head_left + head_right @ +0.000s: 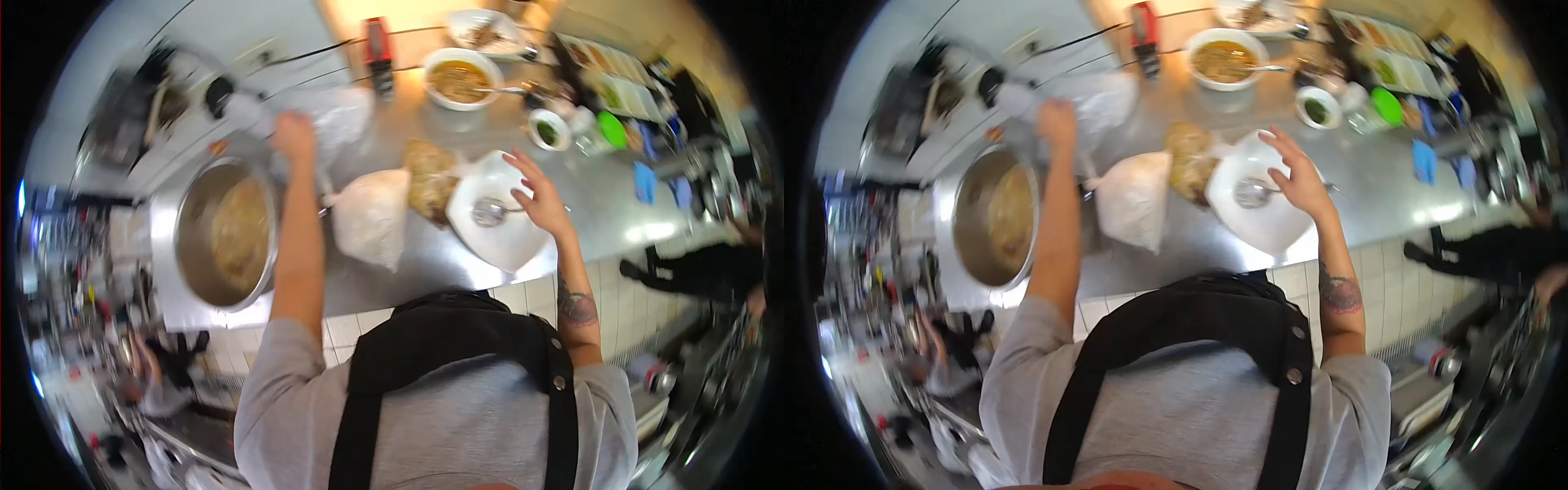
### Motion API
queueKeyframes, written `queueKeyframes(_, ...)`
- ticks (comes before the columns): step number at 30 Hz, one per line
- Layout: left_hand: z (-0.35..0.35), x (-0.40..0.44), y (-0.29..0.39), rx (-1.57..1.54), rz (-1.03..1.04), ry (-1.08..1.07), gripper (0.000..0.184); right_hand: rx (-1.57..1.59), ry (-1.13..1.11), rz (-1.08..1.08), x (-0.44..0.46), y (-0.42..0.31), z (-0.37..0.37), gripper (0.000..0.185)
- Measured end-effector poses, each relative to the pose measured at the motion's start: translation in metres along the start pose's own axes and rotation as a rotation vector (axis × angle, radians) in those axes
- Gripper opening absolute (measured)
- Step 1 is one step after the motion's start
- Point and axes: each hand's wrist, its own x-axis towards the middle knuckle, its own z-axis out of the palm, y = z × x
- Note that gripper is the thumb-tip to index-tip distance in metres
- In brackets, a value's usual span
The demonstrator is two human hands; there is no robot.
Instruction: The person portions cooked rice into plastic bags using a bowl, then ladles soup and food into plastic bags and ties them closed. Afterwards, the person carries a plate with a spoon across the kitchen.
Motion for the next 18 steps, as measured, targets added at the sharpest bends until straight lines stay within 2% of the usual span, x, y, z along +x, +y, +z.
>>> queueKeyframes(2,-0.025,0.021,0.015,-0.043,0.025,0.111,0.034,0.03,0.251,0.089,-0.027,0.048,-0.039,0.051)
queueKeyframes(3,-0.046,0.027,0.027,-0.101,0.136,0.273,0.039,0.046,0.374,0.112,-0.039,0.081,-0.061,0.048)
queueKeyframes(4,-0.082,0.029,0.055,-0.119,0.03,0.215,0.042,0.062,0.488,0.121,-0.05,0.114,-0.085,0.045)
queueKeyframes(5,-0.099,0.032,0.063,-0.093,-0.029,0.265,0.041,0.019,0.575,0.16,-0.061,0.151,-0.11,0.042)
queueKeyframes(7,-0.133,0.025,0.088,-0.7,-0.198,0.27,0.036,-0.106,0.708,0.232,-0.083,0.217,-0.16,0.039)
queueKeyframes(8,-0.143,0.019,0.095,-0.887,-0.26,0.212,0.035,-0.191,0.749,0.269,-0.092,0.248,-0.183,0.039)
queueKeyframes(10,-0.164,0.003,0.101,-1.233,-0.393,0.128,0.033,-0.615,0.767,0.297,-0.104,0.314,-0.227,0.042)
queueKeyframes(12,-0.169,-0.022,0.088,-1.8,-0.365,-0.445,0.032,-0.733,0.765,0.324,-0.104,0.36,-0.257,0.044)
queueKeyframes(13,-0.163,-0.042,0.082,-1.995,-0.4,-0.595,0.032,-0.84,0.7,0.215,-0.104,0.394,-0.272,0.045)
queueKeyframes(14,-0.157,-0.063,0.077,-2.164,-0.462,-0.757,0.033,-0.828,0.767,0.272,-0.097,0.421,-0.28,0.046)
queueKeyframes(16,-0.151,-0.107,0.107,-2.482,-0.802,-0.769,0.034,-0.871,0.655,0.341,-0.091,0.467,-0.291,0.041)
queueKeyframes(17,-0.154,-0.13,0.137,-2.591,-0.885,-0.804,0.033,-0.852,0.648,0.402,-0.087,0.452,-0.294,0.034)
queueKeyframes(18,-0.157,-0.152,0.167,-2.694,-0.979,-0.838,0.032,-0.718,0.748,0.371,-0.083,0.438,-0.294,0.025)
